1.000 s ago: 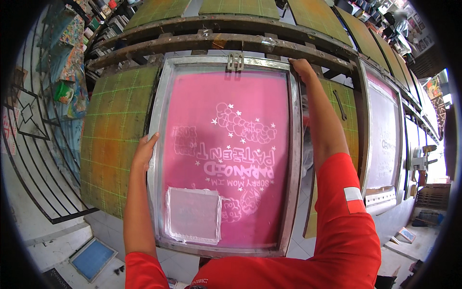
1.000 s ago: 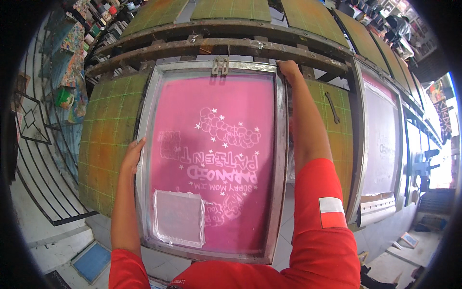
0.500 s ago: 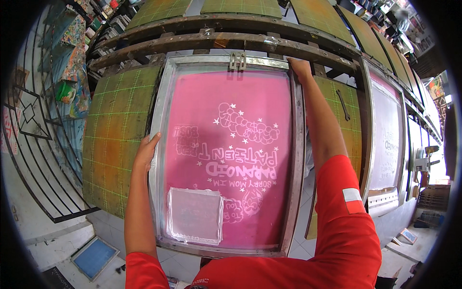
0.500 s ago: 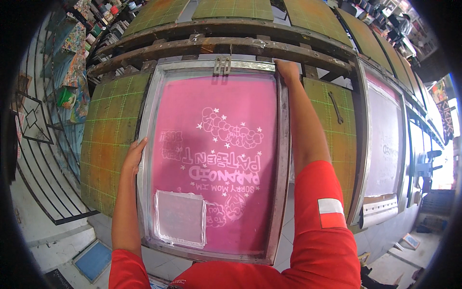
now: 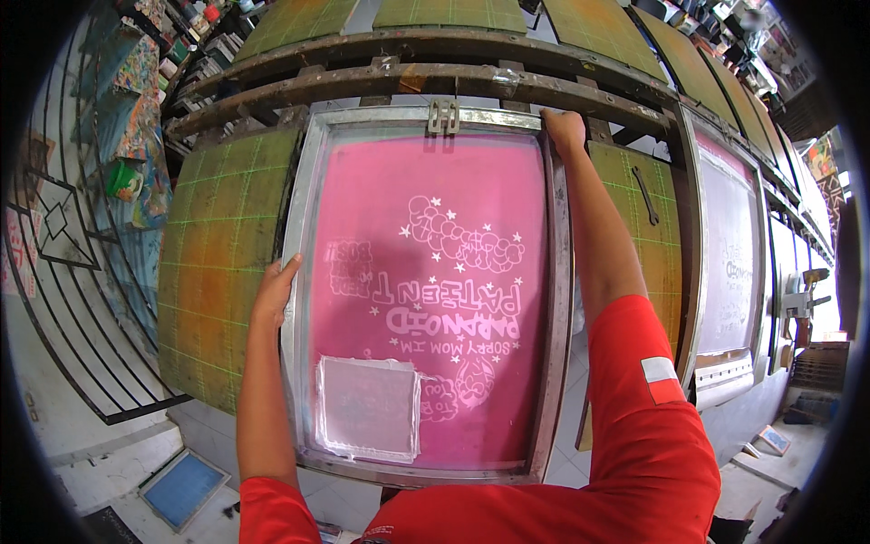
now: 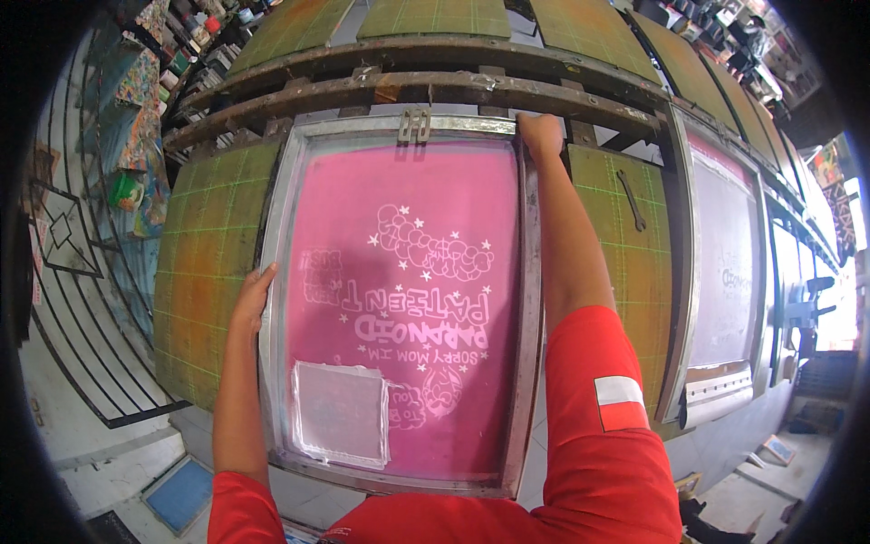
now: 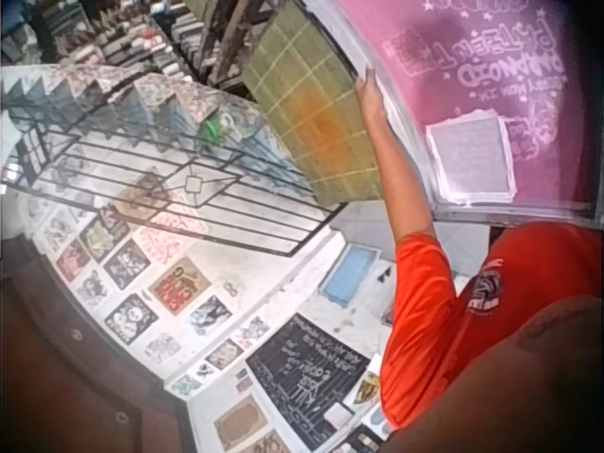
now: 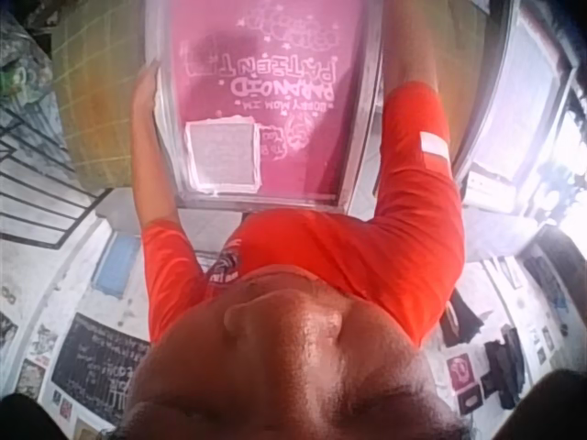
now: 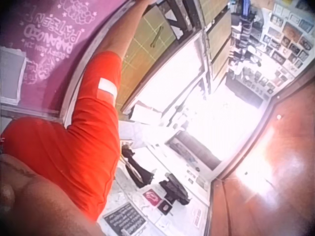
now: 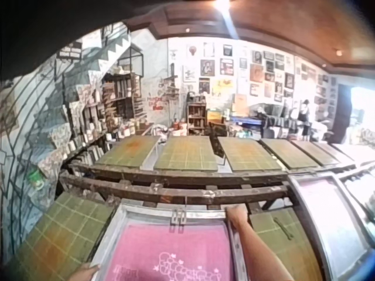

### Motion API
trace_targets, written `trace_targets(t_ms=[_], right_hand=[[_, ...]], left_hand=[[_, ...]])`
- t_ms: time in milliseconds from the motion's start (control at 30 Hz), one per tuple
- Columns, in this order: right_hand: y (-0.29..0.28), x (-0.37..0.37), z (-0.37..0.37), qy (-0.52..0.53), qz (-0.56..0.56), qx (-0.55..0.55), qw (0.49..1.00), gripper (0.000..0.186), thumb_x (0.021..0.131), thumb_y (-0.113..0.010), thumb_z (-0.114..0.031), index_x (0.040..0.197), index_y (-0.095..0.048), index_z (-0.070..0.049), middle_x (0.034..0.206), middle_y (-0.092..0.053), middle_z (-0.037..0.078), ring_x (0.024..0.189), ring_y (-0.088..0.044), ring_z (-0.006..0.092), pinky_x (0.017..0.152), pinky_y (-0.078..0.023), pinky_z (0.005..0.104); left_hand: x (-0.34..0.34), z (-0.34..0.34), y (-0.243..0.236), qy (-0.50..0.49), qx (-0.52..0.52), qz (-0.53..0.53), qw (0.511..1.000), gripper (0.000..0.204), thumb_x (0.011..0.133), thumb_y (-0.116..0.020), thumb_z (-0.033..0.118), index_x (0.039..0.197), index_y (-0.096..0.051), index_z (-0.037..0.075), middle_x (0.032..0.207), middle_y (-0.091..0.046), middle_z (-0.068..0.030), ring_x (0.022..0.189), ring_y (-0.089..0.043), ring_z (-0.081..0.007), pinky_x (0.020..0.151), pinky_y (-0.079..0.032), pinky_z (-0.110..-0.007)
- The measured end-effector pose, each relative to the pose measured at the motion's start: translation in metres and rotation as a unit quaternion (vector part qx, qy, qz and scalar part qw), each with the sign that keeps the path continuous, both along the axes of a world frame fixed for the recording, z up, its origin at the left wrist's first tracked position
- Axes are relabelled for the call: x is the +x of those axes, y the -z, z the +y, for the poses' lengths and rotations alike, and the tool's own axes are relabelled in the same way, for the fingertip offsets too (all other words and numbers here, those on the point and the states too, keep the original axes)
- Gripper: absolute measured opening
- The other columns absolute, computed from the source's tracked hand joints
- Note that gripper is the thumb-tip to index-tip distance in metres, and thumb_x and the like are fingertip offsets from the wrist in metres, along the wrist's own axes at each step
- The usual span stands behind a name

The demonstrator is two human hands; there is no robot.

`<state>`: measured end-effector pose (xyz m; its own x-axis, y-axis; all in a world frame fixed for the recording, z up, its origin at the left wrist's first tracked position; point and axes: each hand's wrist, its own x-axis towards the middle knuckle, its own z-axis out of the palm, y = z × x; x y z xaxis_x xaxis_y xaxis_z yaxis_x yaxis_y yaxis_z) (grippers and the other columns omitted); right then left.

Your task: The person picks up a screen frame from the floor and positions it onto a printing press table, then uses a tool to tighten the bolts on the frame.

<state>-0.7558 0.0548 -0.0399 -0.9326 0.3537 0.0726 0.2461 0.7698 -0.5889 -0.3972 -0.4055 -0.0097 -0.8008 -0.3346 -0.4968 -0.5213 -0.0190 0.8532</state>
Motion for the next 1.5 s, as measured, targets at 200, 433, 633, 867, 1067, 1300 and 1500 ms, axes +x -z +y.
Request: trace_targets(t_ms=[200,433,633,867,1067,1300,1500], right_hand=[[0.011,-0.015,0.007,-0.036,-0.001,0.002,0.999,0.05,0.074,-0.066,-0.047,0.085,-0.072,0.002,0.095,-0.068,0.025,0.093,-0.066,0.0364,0.083,-0.05,0.0409],[0.007,-0.008,0.0,-0.006,-0.013,-0.025,1.0,0.042,0.077,-0.067,-0.037,0.086,-0.071,0.004,0.093,-0.068,0.024,0.091,-0.067,0.0341,0.082,-0.049,0.0391],[0.044,-0.034,0.02,-0.049,0.09,-0.171,0.98,0.037,0.077,-0.071,-0.029,0.094,-0.07,0.004,0.091,-0.07,0.018,0.087,-0.067,0.0249,0.078,-0.048,0.0357],[0.03,-0.021,0.006,-0.033,0.036,-0.162,0.986,0.027,0.077,-0.074,-0.026,0.076,-0.07,0.001,0.071,-0.065,0.008,0.063,-0.058,0.015,0.062,-0.046,0.0327],[0.036,-0.031,0.006,-0.034,0.049,-0.16,0.985,0.028,0.078,-0.073,-0.026,0.075,-0.069,0.001,0.067,-0.064,0.007,0.06,-0.056,0.0149,0.059,-0.045,0.0335],[0.039,-0.03,0.003,-0.037,0.056,-0.159,0.985,0.03,0.081,-0.071,-0.029,0.076,-0.07,0.0,0.072,-0.067,0.014,0.068,-0.061,0.0197,0.062,-0.045,0.0367],[0.022,-0.023,0.008,-0.045,0.037,-0.108,0.992,0.039,0.084,-0.066,-0.039,0.08,-0.071,0.0,0.073,-0.066,0.015,0.072,-0.061,0.0208,0.07,-0.046,0.036]], left_hand=[[-0.003,0.002,-0.001,0.003,-0.008,-0.001,1.0,0.048,0.092,-0.06,0.036,0.119,-0.058,-0.003,0.107,-0.066,-0.0111,0.094,-0.061,-0.0166,0.084,-0.047,-0.029],[0.001,-0.004,0.004,0.001,0.0,-0.01,1.0,0.049,0.092,-0.06,0.037,0.121,-0.057,-0.003,0.11,-0.065,-0.0116,0.097,-0.061,-0.017,0.087,-0.046,-0.03],[-0.004,0.003,-0.001,0.008,-0.011,-0.003,1.0,0.051,0.092,-0.06,0.038,0.122,-0.055,-0.004,0.113,-0.064,-0.0124,0.101,-0.06,-0.0182,0.089,-0.045,-0.031],[0.001,0.003,-0.004,-0.01,-0.023,-0.016,1.0,0.051,0.092,-0.059,0.037,0.122,-0.055,-0.004,0.112,-0.064,-0.0131,0.101,-0.06,-0.0185,0.088,-0.046,-0.031],[0.001,0.011,-0.016,-0.012,-0.033,-0.022,0.999,0.051,0.093,-0.059,0.036,0.124,-0.054,-0.004,0.113,-0.063,-0.0133,0.101,-0.06,-0.0189,0.088,-0.046,-0.031],[0.0,0.008,-0.008,-0.011,-0.038,-0.013,0.999,0.049,0.093,-0.058,0.035,0.122,-0.056,-0.004,0.112,-0.064,-0.0131,0.1,-0.06,-0.0193,0.088,-0.046,-0.031],[-0.001,0.002,-0.003,0.017,-0.017,-0.004,1.0,0.053,0.093,-0.058,0.037,0.125,-0.053,-0.005,0.116,-0.062,-0.0147,0.105,-0.059,-0.0206,0.092,-0.044,-0.032]])
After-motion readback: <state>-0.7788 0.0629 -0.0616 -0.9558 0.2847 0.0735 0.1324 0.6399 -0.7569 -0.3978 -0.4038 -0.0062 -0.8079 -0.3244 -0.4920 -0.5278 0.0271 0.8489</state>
